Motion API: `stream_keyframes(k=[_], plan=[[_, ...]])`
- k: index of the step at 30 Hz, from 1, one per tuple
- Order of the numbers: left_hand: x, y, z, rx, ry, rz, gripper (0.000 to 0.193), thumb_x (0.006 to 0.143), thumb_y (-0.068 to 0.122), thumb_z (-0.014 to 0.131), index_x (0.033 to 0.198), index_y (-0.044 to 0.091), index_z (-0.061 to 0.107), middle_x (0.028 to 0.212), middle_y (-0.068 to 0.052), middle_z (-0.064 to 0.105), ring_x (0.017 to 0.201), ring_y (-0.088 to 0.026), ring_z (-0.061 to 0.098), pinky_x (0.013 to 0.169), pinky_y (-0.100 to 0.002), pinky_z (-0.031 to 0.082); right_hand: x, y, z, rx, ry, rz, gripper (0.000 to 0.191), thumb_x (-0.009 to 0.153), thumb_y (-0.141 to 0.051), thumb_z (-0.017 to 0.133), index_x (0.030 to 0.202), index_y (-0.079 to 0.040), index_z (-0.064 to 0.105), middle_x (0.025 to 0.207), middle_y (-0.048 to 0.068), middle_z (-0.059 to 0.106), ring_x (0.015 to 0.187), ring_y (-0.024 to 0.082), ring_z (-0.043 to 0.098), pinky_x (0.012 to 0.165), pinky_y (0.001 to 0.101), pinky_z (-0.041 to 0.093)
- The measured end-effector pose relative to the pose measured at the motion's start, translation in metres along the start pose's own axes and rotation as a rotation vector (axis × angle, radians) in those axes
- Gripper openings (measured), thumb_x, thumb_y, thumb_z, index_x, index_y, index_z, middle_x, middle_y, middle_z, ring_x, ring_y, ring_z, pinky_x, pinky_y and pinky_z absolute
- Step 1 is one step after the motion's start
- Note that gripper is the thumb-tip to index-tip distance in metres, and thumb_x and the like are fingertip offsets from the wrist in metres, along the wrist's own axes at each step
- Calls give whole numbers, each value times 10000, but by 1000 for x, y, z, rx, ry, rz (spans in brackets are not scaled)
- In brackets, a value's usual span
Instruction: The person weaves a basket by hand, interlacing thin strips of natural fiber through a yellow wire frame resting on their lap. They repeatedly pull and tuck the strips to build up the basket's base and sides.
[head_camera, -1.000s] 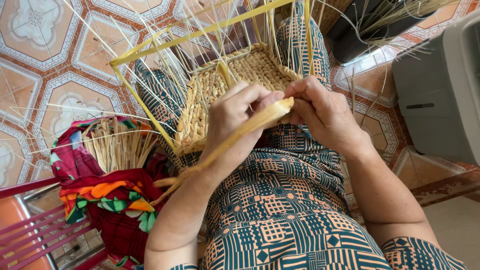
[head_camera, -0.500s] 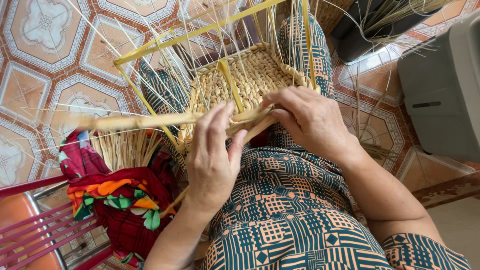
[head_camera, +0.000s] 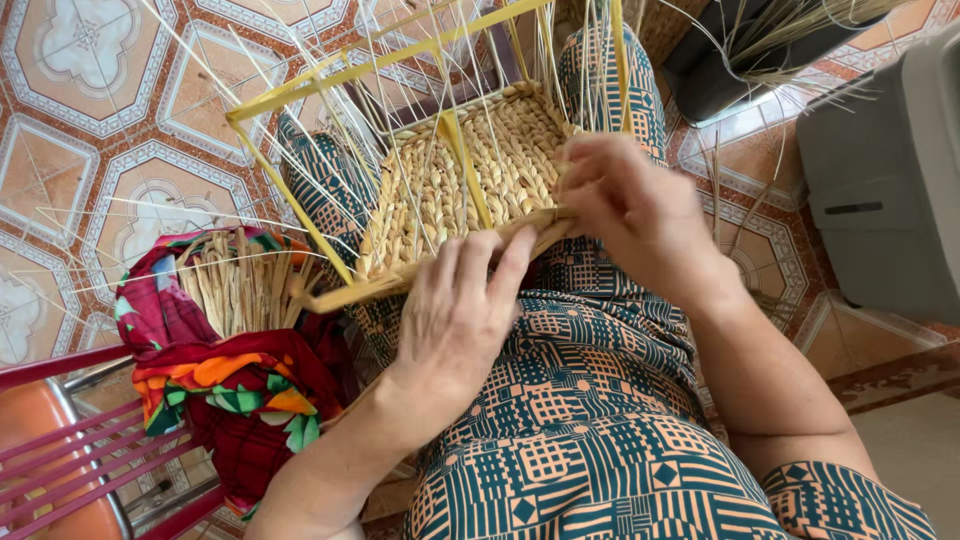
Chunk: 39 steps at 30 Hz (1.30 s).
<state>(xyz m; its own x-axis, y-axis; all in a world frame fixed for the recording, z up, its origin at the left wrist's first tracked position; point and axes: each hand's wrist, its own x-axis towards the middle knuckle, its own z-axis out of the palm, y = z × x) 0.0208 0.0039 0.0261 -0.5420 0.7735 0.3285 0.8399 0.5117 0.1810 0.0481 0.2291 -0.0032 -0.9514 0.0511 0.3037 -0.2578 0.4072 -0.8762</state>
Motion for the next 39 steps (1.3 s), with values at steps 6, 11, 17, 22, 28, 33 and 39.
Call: stream_keyframes(k=[6,11,17,22,28,33,39], plan=[[3,-23,-11,-124,-161,-118,296,967,79,756,1254,29,700,942,-82,660,864,-200,626,690,-327,553,-3,-15,1,-255,-28,-341,249,916,-114,698,1109,39,666,1053,157,683,893,246,703,725,325,608],[9,-21,-68,-15,199,-24,250,861,226,783,1054,79,723,925,-72,684,896,-281,636,743,-433,535,2,-1,19,-335,-71,-184,154,951,-102,745,1078,-21,712,857,90,669,720,232,687,625,354,551],[46,-1,-47,-272,-41,-287,345,979,324,754,1150,25,742,750,-83,699,593,-217,654,503,-377,512,-2,10,27,-333,-3,-140,68,1026,-33,663,1081,-23,624,891,111,665,792,270,712,687,382,562],[45,-31,7,-659,-240,-528,333,980,296,662,1244,95,692,691,-76,718,554,-164,675,509,-337,517,-3,9,18,-220,-45,-141,172,965,-38,684,1109,-7,595,959,139,677,826,273,714,694,363,565],[34,-22,9,-812,52,-178,103,1025,189,733,1081,110,770,983,-60,778,837,-134,756,728,-258,621,6,11,19,-74,-64,146,110,992,-54,662,1085,-39,605,888,65,729,736,191,754,634,310,613],[4,-4,8,-549,225,-123,260,945,100,679,1185,1,678,1270,-189,648,988,-275,746,845,-312,623,2,4,31,-350,-79,-42,125,906,-18,711,1022,-54,682,866,104,725,755,255,731,689,365,592],[-28,-12,1,-192,-70,-449,237,1001,118,709,1230,100,649,1115,-84,690,894,-235,757,736,-325,654,-1,-3,27,-66,-54,-172,60,1009,-38,646,1052,-44,604,1026,93,707,922,234,753,811,317,608]])
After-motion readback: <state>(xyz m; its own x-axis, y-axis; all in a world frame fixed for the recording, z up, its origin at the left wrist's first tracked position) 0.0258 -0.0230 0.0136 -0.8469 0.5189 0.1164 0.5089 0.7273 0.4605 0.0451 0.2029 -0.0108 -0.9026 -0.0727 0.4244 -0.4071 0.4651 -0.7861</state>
